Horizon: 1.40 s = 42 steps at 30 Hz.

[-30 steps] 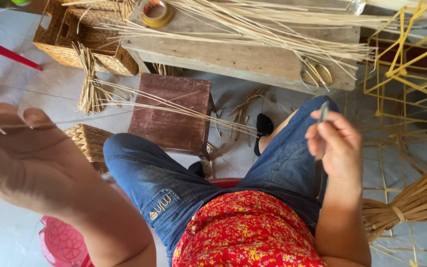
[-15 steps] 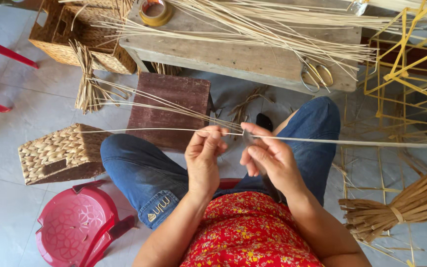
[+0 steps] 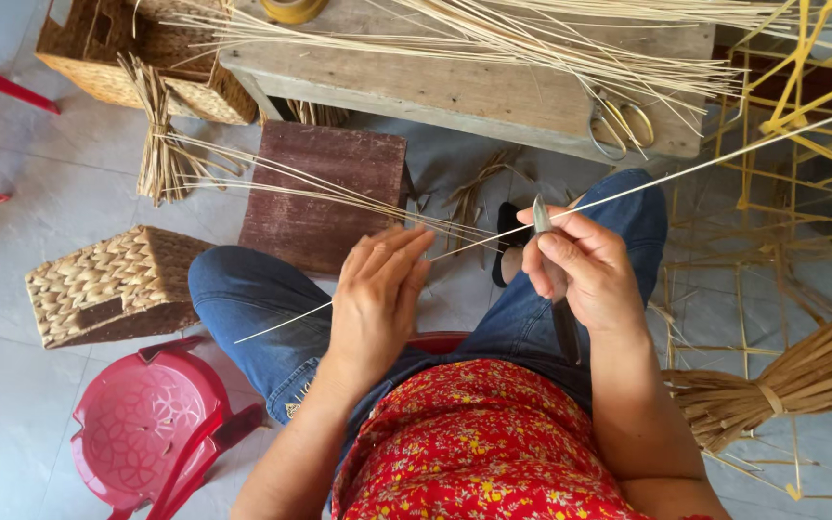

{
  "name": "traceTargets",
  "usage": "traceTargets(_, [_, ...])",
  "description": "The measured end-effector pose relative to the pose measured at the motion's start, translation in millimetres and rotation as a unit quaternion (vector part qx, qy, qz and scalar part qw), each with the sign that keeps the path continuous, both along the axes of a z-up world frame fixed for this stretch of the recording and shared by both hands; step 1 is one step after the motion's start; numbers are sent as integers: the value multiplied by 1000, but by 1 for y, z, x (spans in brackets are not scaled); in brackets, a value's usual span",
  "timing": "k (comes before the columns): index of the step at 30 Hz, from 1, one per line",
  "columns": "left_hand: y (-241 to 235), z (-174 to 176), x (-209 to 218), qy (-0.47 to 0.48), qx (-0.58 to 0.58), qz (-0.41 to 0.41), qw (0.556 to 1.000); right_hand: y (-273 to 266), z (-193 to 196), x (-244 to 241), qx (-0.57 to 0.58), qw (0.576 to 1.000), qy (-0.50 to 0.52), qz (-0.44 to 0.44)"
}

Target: The person sits on a red stool and uses a knife to scrape and smooth thin bamboo strips. They repeatedly pick up a strip, scrape it lengthwise, and place it on a wooden board or table. The process is repeated for multiple strips.

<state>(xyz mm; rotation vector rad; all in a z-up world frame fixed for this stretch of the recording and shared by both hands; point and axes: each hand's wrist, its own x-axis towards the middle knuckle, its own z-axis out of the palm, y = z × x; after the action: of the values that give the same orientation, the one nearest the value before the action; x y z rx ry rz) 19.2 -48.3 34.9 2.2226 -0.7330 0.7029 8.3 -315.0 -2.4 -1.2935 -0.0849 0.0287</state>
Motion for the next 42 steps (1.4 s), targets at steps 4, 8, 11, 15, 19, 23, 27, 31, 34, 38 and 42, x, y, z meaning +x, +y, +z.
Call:
traceTargets(4, [-2, -4, 2, 401, -92, -74, 908, 0, 4, 4, 11, 1000, -9, 2])
traceTargets(8, [-8, -23, -5, 478, -116, -62, 868, 13, -5, 3, -9, 1000, 12, 24])
traceTargets(11, [-12, -32, -8, 434, -111, -59, 892, 32, -16, -2, -67, 996, 47, 46])
traceTargets(15, [-7, -37, -13, 396, -97, -53, 912, 45, -31, -6, -153, 987, 43, 36])
traceTargets(19, [2, -30, -11, 382, -91, -50, 918, 29, -28, 7, -91, 995, 28, -20])
traceTargets(23, [20, -30, -11, 384, -84, -68, 917, 2, -25, 15, -94, 992, 14, -85])
traceTargets(27, [43, -31, -19, 404, -59, -51, 912, -29, -26, 20, -68, 988, -26, -138])
traceTargets(31, [62, -30, -26, 411, -61, -47, 908, -56, -28, 18, -69, 979, -34, -189])
traceTargets(34, [72, -30, -29, 401, -53, -47, 913, -75, -29, 15, -82, 971, -35, -223])
traceTargets(38, [84, -29, -31, 408, -52, -35, 911, -104, -37, 15, -76, 961, -25, -263])
traceTargets(42, [92, -33, -32, 421, -65, -38, 904, -136, -49, 9, -77, 954, -42, -286])
